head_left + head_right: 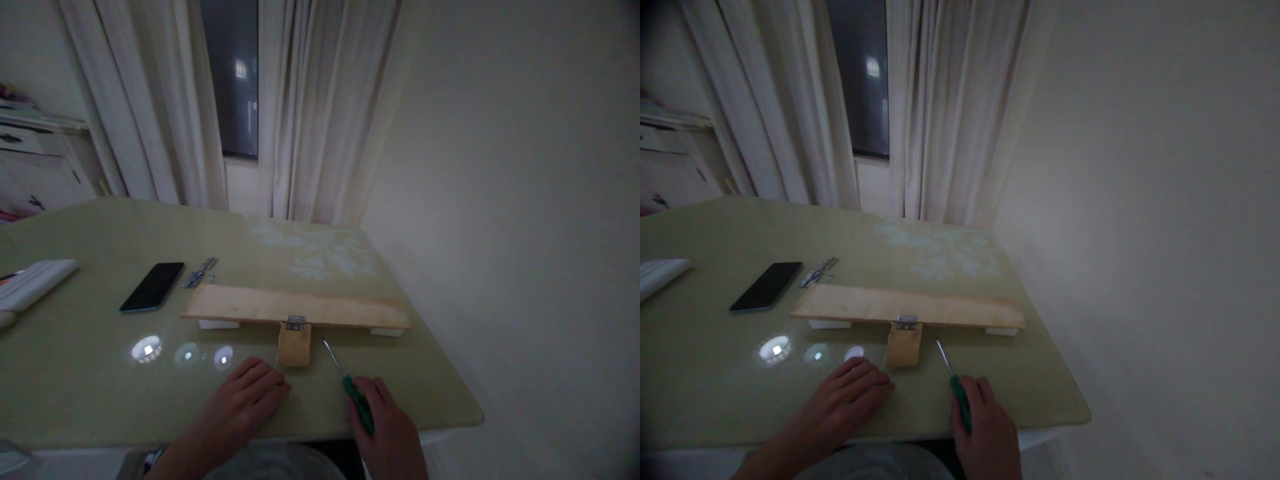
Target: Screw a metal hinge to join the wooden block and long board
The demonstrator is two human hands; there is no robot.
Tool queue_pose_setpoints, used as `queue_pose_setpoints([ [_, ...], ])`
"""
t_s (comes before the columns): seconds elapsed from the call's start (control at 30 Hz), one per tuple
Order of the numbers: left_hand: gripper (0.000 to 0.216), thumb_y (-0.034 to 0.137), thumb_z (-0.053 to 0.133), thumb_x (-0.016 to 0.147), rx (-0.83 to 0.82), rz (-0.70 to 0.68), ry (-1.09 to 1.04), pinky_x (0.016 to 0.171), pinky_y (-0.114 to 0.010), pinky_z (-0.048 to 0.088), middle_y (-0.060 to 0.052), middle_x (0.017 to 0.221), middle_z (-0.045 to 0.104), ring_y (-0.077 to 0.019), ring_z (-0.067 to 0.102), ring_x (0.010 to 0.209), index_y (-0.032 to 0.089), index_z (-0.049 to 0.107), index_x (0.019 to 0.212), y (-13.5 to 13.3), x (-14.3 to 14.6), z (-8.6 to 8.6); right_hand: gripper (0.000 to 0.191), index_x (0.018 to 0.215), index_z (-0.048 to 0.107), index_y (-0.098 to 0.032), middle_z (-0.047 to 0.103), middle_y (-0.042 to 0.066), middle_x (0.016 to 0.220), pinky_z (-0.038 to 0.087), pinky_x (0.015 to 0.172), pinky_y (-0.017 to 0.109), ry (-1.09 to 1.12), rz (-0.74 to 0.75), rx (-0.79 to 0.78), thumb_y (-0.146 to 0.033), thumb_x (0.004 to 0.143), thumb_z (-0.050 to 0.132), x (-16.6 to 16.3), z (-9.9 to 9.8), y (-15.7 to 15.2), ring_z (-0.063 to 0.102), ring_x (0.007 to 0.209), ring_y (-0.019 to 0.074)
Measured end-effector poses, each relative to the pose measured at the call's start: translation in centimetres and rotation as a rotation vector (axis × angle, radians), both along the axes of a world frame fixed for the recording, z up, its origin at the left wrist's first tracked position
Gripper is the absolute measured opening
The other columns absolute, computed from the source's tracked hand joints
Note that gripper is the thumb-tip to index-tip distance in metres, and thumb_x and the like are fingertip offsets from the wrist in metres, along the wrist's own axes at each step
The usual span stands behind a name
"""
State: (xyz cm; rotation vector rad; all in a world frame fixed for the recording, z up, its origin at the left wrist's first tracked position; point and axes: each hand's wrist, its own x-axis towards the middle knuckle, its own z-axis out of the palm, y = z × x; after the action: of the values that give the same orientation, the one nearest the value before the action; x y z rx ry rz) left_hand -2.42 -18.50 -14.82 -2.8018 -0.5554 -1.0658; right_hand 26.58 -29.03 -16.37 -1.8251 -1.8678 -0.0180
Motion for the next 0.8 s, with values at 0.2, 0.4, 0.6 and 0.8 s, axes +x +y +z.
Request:
queue_pose_setpoints([
  [0.2,0.040,0.008,0.044,0.106,0.143,0.122,0.102,0.103,-0.043,0.046,-0.008,0.126,0.075,-0.0226,0.065,0.113,0.019,0.064,0.139,1.5,0.5,0.3,0.033,0.119,0.066,-0.029,0.074,0.004,0.104,0.058,0.071,0.024,-0.029,0.337,-0.214,-0.020,0.087,0.064,-1.5,0.4,0.1,0.077,0.084,0.0193],
  [0.4,0.035,0.014,0.047,0.108,0.337,0.002,0.269,0.112,-0.041,0.044,-0.004,0.134,0.073,-0.0202,0.063,0.119,0.020,0.067,0.136,3.0,1.4,3.0,0.029,0.117,0.067,-0.028,0.072,0.005,0.108,0.055,0.081,0.030,0.093,0.273,-0.382,-0.022,0.090,0.059,1.1,2.7,0.2,0.074,0.094,0.0216],
  [0.6,0.036,0.016,0.054,0.105,0.153,0.007,0.061,0.105,-0.040,0.050,-0.007,0.134,0.073,-0.0216,0.066,0.117,0.023,0.062,0.140,5.9,1.5,6.0,0.022,0.106,0.069,-0.023,0.069,0.002,0.090,0.050,0.073,0.027,0.408,0.200,-0.335,-0.025,0.084,0.064,2.7,2.9,0.6,0.065,0.079,0.0178],
  [0.8,0.042,0.041,0.057,0.104,-0.391,0.380,-0.263,0.093,-0.046,0.058,-0.011,0.114,0.078,-0.0280,0.073,0.106,0.019,0.058,0.139,12.4,2.0,5.1,0.023,0.105,0.074,-0.024,0.067,0.002,0.084,0.050,0.071,0.030,0.530,0.207,-0.336,-0.034,0.084,0.068,3.4,3.2,0.5,0.062,0.076,0.0187],
])
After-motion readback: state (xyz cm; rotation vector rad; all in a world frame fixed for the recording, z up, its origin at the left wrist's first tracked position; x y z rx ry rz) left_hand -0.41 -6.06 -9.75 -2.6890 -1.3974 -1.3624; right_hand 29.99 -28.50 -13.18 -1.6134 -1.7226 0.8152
